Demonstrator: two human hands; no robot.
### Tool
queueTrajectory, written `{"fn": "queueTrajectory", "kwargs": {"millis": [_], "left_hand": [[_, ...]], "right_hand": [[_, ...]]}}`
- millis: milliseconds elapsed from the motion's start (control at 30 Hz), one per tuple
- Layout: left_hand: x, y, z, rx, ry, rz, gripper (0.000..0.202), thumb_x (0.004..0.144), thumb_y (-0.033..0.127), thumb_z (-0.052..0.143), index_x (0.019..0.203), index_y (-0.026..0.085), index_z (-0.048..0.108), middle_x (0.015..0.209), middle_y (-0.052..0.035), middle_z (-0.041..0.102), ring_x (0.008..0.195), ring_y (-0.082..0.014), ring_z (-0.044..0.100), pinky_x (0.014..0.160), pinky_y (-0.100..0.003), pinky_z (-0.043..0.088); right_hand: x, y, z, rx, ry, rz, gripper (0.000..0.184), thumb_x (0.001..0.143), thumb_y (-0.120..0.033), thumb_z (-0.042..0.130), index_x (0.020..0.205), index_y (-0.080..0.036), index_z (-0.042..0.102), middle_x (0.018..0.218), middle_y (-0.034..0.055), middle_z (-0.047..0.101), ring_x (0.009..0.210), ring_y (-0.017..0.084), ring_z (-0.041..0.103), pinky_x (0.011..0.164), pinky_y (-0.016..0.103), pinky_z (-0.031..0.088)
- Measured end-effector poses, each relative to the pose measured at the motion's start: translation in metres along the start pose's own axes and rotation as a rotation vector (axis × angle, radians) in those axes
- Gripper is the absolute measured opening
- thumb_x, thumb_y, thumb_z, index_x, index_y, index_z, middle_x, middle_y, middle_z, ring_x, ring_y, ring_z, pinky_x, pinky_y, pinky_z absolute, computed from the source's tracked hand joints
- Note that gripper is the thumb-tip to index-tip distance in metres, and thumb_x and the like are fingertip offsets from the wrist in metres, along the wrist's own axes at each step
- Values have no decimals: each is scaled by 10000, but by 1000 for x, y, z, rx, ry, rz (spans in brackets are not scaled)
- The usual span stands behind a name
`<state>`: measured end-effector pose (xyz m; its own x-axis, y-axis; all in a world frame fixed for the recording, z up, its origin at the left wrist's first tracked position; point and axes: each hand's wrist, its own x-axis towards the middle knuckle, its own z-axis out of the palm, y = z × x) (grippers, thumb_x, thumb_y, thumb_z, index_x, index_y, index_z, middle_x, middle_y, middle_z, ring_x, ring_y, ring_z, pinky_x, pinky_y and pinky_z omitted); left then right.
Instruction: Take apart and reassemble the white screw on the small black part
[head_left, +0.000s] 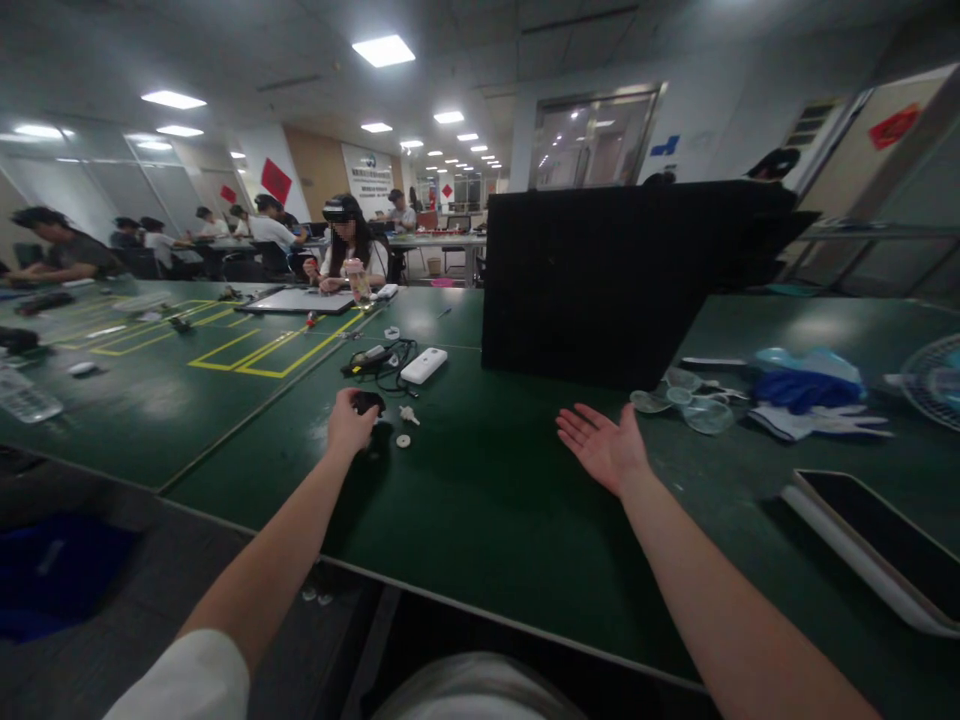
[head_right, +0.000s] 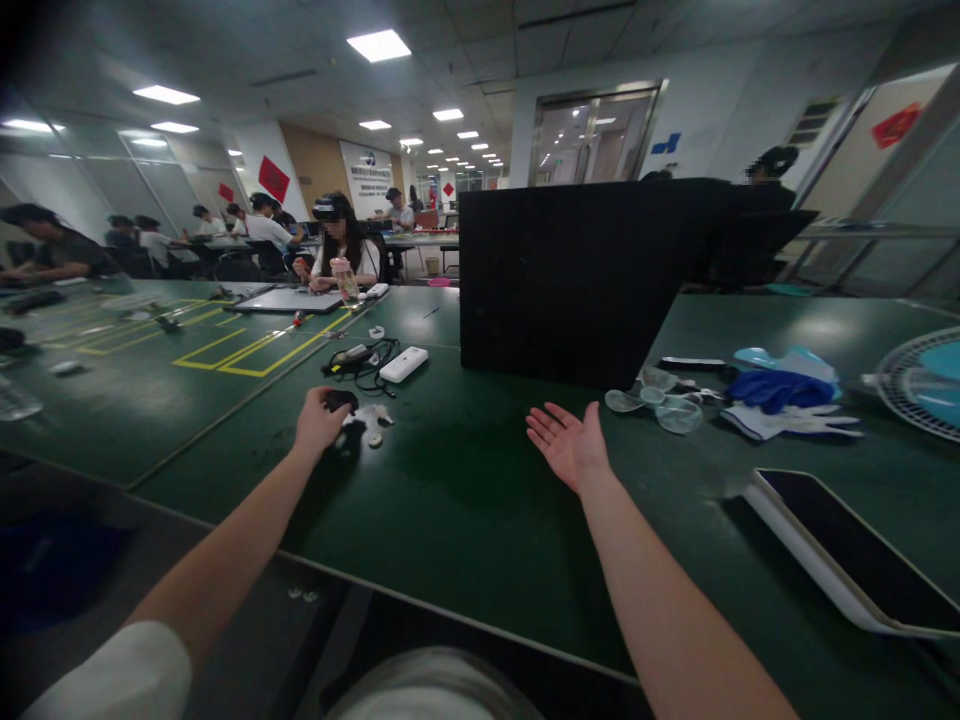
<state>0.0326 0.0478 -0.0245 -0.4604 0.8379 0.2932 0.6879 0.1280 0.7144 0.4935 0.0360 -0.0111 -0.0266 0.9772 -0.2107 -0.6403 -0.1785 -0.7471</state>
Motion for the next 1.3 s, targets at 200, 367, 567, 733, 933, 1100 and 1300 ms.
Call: {"fn": "queueTrajectory", "kwargs": {"millis": [200,367,567,733,933,1100,1300], "left_hand": [[-14,44,51,-250,-169,61,484,892,417,572,1279,184,396,1234,-126,619,1051,-173,646,904,-308,499],[-53,105,83,-29,-468,270,515,878,459,593,1283,191,421,1163,-139,662,1045,-235,663,888,-350,498],[-137,172,114,-5,-633,569,439,899,445,558,1252,214,438,1117,-103,681,1033,-248,660,1022,-454,425],[-179,196,117,-54,-684,703,433,877,425,587,1227,199,468,1212,-119,640,1188,-276,579,1154,-535,257],[-166,189,108,-435,-676,490,458,898,425,570,1281,203,451,1220,-125,598,1091,-237,599,975,-426,457],[-128,159,104,-784,-493,256,345,973,400,443,1240,183,432,1183,-100,597,1070,-180,594,962,-346,462],[-101,126,72,-483,-402,269,409,911,392,560,1249,187,451,1071,-69,634,908,-172,631,847,-327,501]], "right_hand": [[0,1,-1,-75,-31,-12,749,854,-794,191,1216,-239,541,1320,162,591,1244,302,562,960,522,514],[-2,2,-1,-164,-37,-45,780,839,-811,145,1163,-233,556,1311,164,596,1228,302,573,965,523,502],[-4,4,-2,-234,-29,-126,884,781,-861,57,1116,-216,561,1219,178,645,1178,313,603,923,523,512],[-5,4,-1,-303,-20,-144,920,773,-859,10,1086,-198,568,1128,181,679,1067,304,654,842,482,544],[-10,2,10,-396,69,-184,826,805,-849,163,974,-198,643,975,130,709,911,271,673,773,415,533],[-43,1,37,-1340,-241,-479,536,736,-692,632,983,-226,725,1043,83,692,974,263,617,872,411,458],[-69,21,67,-1869,-590,-431,382,783,-550,669,1025,-261,730,1012,64,691,947,262,604,819,408,438]]}}
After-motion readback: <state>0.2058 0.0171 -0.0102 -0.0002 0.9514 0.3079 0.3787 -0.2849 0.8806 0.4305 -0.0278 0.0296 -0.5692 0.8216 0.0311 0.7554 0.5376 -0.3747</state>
